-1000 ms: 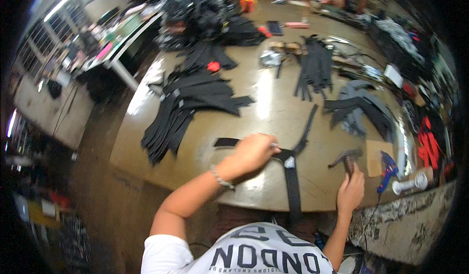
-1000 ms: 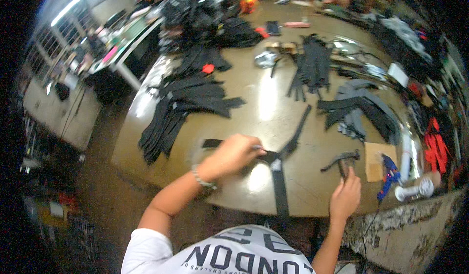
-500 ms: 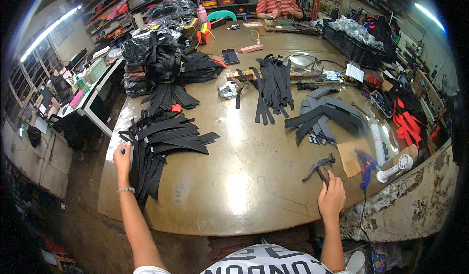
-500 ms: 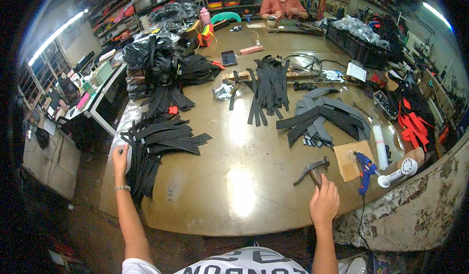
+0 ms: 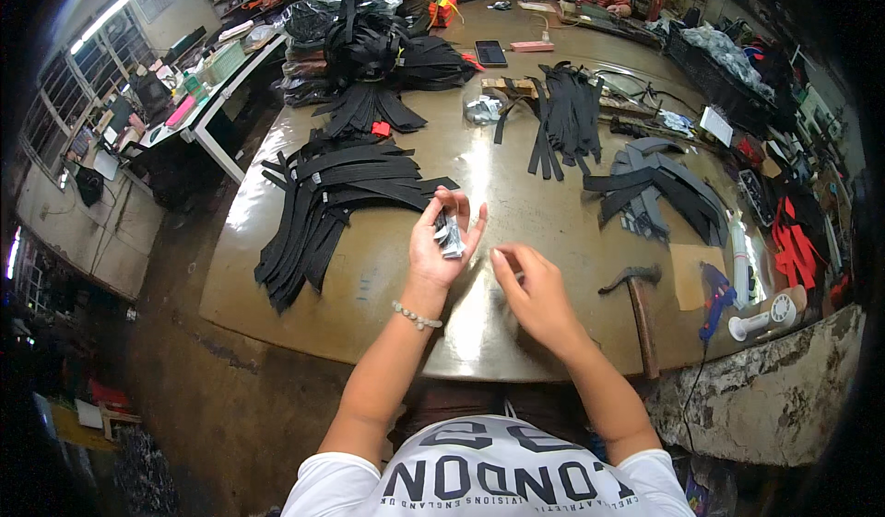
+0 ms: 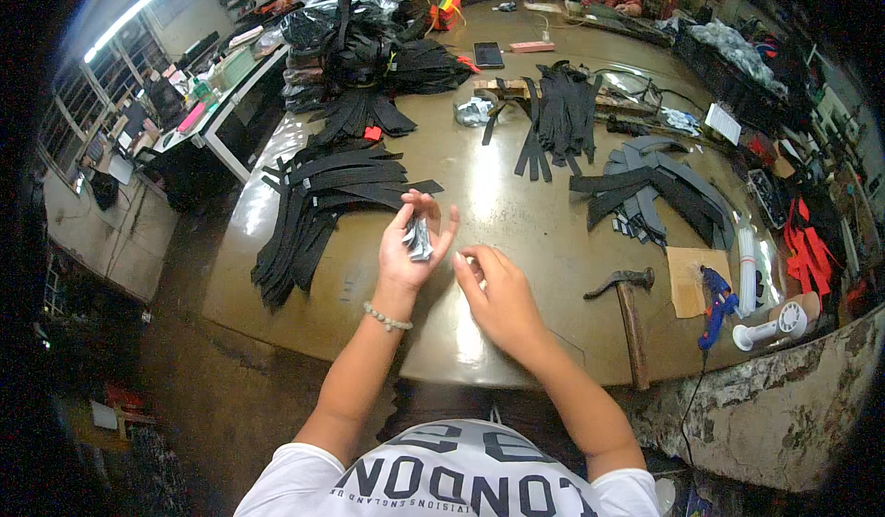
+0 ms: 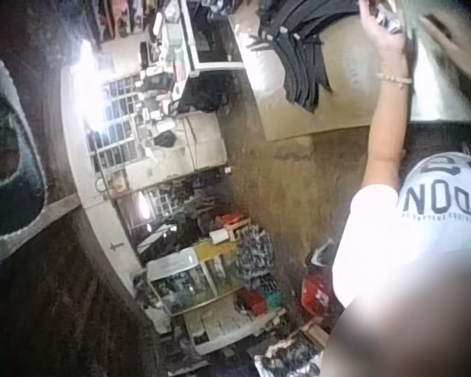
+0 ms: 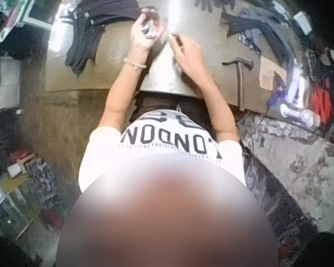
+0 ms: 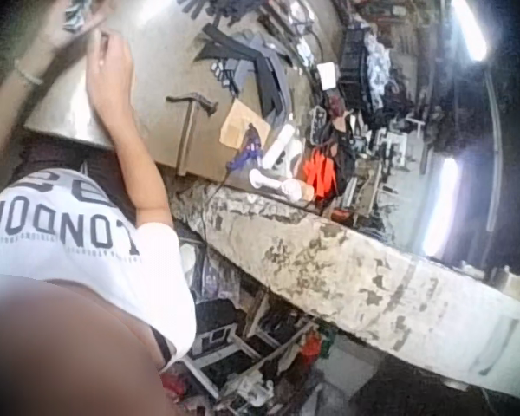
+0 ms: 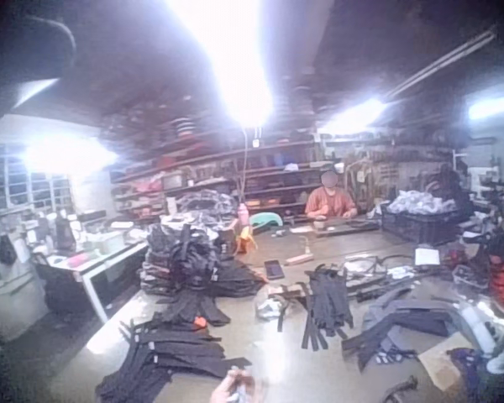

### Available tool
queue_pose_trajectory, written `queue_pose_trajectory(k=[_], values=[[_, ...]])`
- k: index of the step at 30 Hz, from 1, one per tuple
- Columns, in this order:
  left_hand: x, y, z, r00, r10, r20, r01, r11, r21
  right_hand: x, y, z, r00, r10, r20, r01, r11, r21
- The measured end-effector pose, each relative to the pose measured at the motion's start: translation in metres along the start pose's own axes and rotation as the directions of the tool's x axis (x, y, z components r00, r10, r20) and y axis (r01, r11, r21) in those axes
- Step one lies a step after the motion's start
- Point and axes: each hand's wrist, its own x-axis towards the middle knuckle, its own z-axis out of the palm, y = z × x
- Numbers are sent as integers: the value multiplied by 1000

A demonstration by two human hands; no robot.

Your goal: The person repeatedly assembles black belt segments by applying hot glue with a glue gun, attaching small white labels, and pressing the pieces together on a workbench. The person uses a hammer to tap the joined sections and stacks completed units on the table.

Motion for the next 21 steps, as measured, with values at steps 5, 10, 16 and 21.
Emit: queue_pose_trajectory(k=[5,10,16,21], values=[[8,-4,-21,991,-17,131,0,991,133,34,26,25,962,135,237,-196,946,258],[4,1,-33,988,-32,154,9,989,146,33,36,43,986,85,145,-124,949,290],[3,4,-30,975,20,220,-39,996,79,34,47,41,960,194,201,-271,830,488],[1,-4,-24,970,36,242,-55,996,73,35,53,31,965,200,168,-260,680,685]])
